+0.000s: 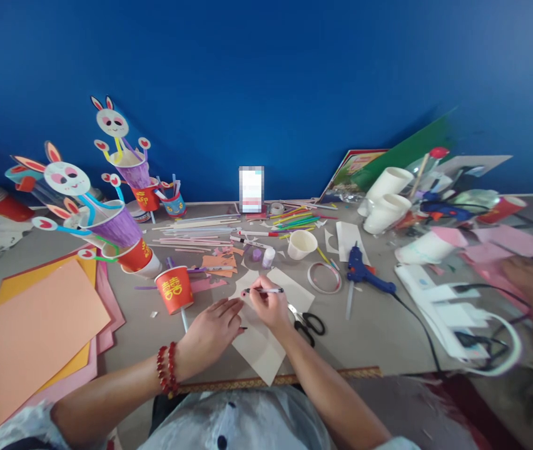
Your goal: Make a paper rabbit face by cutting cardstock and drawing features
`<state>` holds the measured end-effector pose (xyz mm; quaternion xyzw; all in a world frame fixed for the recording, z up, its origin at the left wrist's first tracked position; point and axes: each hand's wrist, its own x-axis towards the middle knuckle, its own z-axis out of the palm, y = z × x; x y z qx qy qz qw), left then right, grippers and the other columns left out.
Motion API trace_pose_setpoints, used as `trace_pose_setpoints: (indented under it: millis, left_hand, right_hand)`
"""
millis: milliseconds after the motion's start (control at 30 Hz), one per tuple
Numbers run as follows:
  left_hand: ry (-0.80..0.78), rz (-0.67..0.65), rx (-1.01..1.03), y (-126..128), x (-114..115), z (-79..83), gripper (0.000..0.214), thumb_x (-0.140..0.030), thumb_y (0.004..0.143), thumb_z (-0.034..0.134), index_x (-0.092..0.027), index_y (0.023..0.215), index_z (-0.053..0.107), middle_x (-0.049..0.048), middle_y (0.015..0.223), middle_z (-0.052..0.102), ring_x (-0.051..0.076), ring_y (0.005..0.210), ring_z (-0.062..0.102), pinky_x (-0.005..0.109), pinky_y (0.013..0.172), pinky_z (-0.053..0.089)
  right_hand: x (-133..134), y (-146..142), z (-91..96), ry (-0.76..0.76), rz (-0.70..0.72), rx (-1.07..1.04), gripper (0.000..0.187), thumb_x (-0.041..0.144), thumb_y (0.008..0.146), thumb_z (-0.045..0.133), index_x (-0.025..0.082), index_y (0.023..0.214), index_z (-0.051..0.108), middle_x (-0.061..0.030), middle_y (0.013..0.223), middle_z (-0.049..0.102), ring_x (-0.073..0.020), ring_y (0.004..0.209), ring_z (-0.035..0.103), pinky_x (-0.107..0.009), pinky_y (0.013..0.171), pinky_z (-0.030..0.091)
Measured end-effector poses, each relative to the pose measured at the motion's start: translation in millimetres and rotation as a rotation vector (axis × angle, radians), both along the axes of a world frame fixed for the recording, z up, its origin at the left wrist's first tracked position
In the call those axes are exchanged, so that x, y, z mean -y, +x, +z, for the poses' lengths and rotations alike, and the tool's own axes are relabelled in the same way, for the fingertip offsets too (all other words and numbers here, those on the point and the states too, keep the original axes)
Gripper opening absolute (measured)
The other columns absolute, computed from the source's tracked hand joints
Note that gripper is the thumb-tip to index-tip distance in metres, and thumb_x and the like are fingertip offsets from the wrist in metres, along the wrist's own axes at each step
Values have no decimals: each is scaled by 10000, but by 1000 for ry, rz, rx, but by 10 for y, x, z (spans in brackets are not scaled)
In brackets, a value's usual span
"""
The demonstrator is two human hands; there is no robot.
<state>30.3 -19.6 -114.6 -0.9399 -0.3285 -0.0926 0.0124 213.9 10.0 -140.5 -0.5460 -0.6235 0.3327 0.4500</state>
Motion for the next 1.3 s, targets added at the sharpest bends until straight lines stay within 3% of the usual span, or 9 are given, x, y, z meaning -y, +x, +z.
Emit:
trace_pose_setpoints:
  millis: [400,800,1067,1300]
  left_hand:
    - [4,9,-5,7,-3,24,240,-317,936,619,-92,984,685,168,1222,691,275,1167,645,404,1008,500]
    - [13,-4,-15,6,1,12,251,-320,940,614,-83,982,686,177,1223,689,280,1177,641,409,1014,499]
    - [-23,4,8,10,-3,-7,249,-318,937,621,-83,988,685,193,1224,683,279,1172,643,425,1020,494]
    - [13,1,3,8,-7,-14,246,-321,936,622,-89,968,695,175,1207,696,277,1160,650,411,1006,506]
  right_hand:
    - [16,-10,63,25,-40,-26,142,232,873,536,238,732,521,-2,614,614,-145,509,548,-246,481,440]
    - [11,-20,35,-9,-16,-44,116,211,878,532,224,763,540,-17,672,672,-163,605,649,-229,519,471]
    - [29,2,56,76,-107,-46,152,188,862,518,229,716,511,13,607,571,-131,501,519,-231,466,404]
    - [6,40,7,63,-97,-70,169,196,867,521,225,701,514,31,581,487,-126,496,434,-245,470,346]
